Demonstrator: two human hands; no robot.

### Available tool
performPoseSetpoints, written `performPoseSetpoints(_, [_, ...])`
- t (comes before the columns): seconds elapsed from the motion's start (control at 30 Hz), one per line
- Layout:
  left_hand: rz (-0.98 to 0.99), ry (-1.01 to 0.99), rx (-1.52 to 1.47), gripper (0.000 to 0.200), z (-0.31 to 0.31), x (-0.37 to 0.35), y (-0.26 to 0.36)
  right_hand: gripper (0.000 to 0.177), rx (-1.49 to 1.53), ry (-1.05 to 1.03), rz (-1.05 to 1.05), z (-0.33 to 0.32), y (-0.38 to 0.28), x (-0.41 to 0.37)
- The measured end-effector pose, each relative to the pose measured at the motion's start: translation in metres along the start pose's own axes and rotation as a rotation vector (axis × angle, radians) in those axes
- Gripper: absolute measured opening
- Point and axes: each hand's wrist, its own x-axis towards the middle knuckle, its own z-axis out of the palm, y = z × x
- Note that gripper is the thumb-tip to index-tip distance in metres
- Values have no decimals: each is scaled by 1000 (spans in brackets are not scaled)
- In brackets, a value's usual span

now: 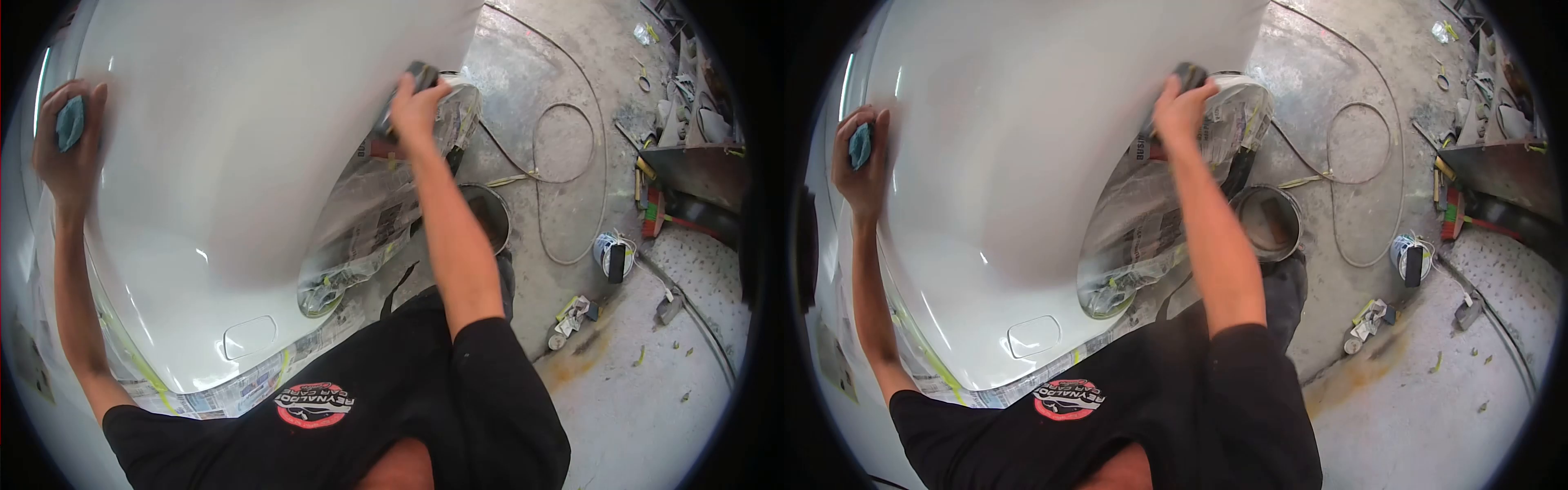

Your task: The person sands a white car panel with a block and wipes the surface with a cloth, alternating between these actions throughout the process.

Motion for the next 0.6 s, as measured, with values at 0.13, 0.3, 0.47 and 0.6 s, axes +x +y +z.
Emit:
performPoseSetpoints(0.13, [-28,16,-35,20,1,0,-2,74,-94,48,-72,2,11,-3])
performPoseSetpoints(0.3, [-23,25,2,20,1,0,2,74,-276,108,-354,21,24,-79])
performPoseSetpoints(0.47, [-29,26,2,20,0,-1,-2,72,-75,11,21,-2,-7,42])
performPoseSetpoints(0.6, [10,29,32,20,1,0,-4,77,-206,54,-347,14,2,-73])
